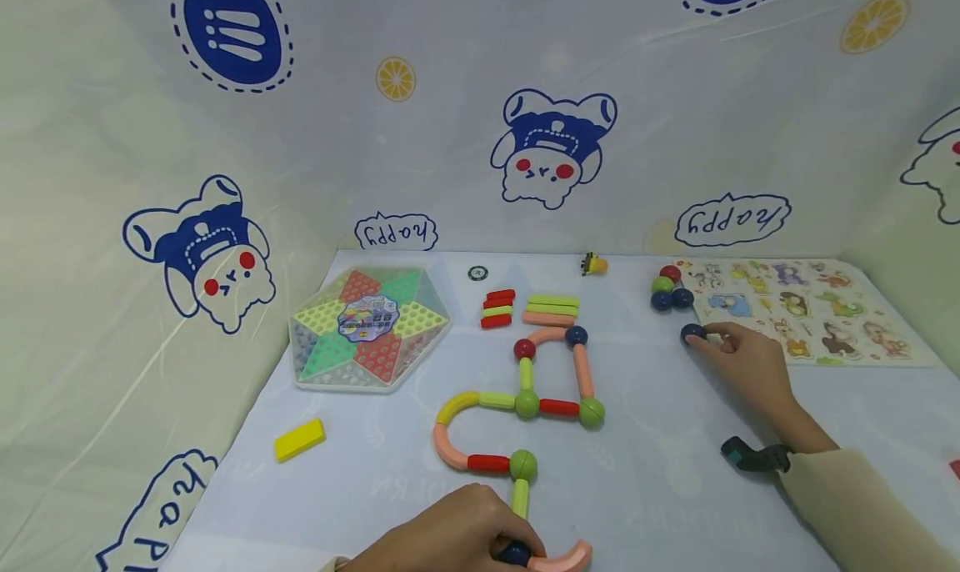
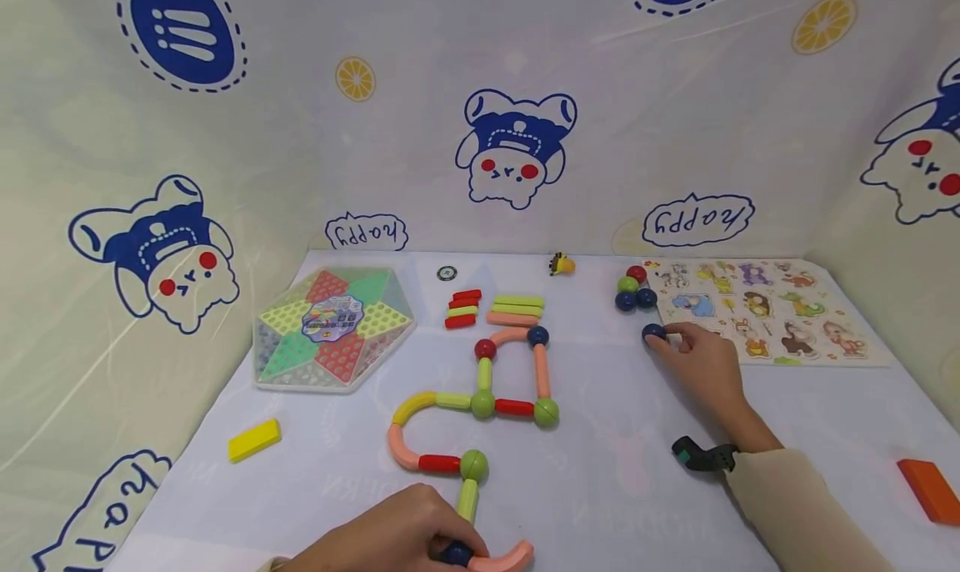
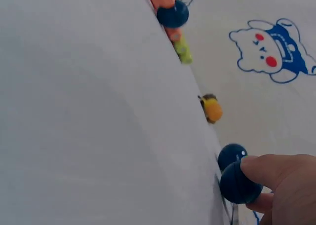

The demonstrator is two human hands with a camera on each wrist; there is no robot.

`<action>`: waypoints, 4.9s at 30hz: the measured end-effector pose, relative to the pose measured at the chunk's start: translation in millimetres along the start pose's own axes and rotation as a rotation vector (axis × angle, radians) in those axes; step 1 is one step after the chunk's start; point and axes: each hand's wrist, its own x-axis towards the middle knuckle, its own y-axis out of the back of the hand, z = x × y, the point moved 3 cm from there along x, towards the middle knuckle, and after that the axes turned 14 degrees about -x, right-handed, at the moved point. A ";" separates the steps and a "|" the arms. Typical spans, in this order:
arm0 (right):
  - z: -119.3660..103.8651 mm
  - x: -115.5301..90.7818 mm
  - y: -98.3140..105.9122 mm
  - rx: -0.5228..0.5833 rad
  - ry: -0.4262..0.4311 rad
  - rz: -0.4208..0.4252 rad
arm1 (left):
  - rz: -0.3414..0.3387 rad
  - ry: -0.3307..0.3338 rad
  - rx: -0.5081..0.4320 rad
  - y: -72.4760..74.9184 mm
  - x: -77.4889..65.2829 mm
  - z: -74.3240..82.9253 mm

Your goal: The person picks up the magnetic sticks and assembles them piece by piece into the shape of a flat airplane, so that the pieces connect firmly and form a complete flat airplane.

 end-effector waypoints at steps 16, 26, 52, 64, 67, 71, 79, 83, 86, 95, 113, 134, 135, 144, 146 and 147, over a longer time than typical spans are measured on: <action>-47.9 -89.6 13.6 0.048 0.124 -0.114 | 0.003 0.121 -0.043 -2.0 0.5 1.8; -78.6 -121.7 5.9 0.190 0.249 -0.251 | -0.009 0.088 -0.029 -1.3 0.4 2.1; -122.9 -166.2 -6.9 0.651 0.668 -0.784 | -0.039 0.054 -0.058 -0.6 -0.3 -2.0; -122.6 -170.2 -6.8 0.650 0.667 -0.825 | -0.086 0.128 -0.176 -1.3 -3.7 -4.6; -122.2 -170.4 -6.7 0.645 0.674 -0.817 | -0.086 0.136 -0.178 -1.1 -3.4 -4.0; -121.9 -168.4 -6.1 0.628 0.668 -0.808 | -0.081 0.116 -0.143 -0.5 -2.4 -2.6; -122.0 -167.4 -7.3 0.635 0.680 -0.785 | -0.070 0.066 -0.116 -0.4 -1.9 -4.1; -123.5 -166.5 -6.1 0.633 0.684 -0.759 | -0.061 0.059 -0.115 -1.4 -1.0 -4.7; -123.9 -165.5 -5.7 0.621 0.672 -0.760 | -0.050 0.053 -0.094 -0.9 -0.7 -4.2; -122.6 -162.5 -6.7 0.613 0.705 -0.726 | -0.026 0.004 -0.045 0.4 -1.7 -2.4; -134.3 -144.5 6.4 0.372 0.768 -0.722 | -0.033 -0.030 0.060 4.6 -0.9 -1.7; -176.7 48.3 -11.0 -0.070 0.535 -0.322 | -0.022 -0.062 0.280 -2.4 0.4 -1.3; -180.1 50.6 -13.2 -0.084 0.528 -0.335 | -0.024 -0.065 0.269 -2.6 0.0 -1.8; -194.3 64.9 -36.0 -0.157 0.461 -0.437 | -0.029 -0.044 0.194 -4.9 -0.3 -5.5; -195.0 66.0 -39.7 -0.165 0.453 -0.454 | -0.031 -0.035 0.178 -4.9 -0.7 -5.3; -195.5 66.0 -40.4 -0.170 0.450 -0.456 | -0.033 -0.032 0.173 -4.8 -0.8 -5.4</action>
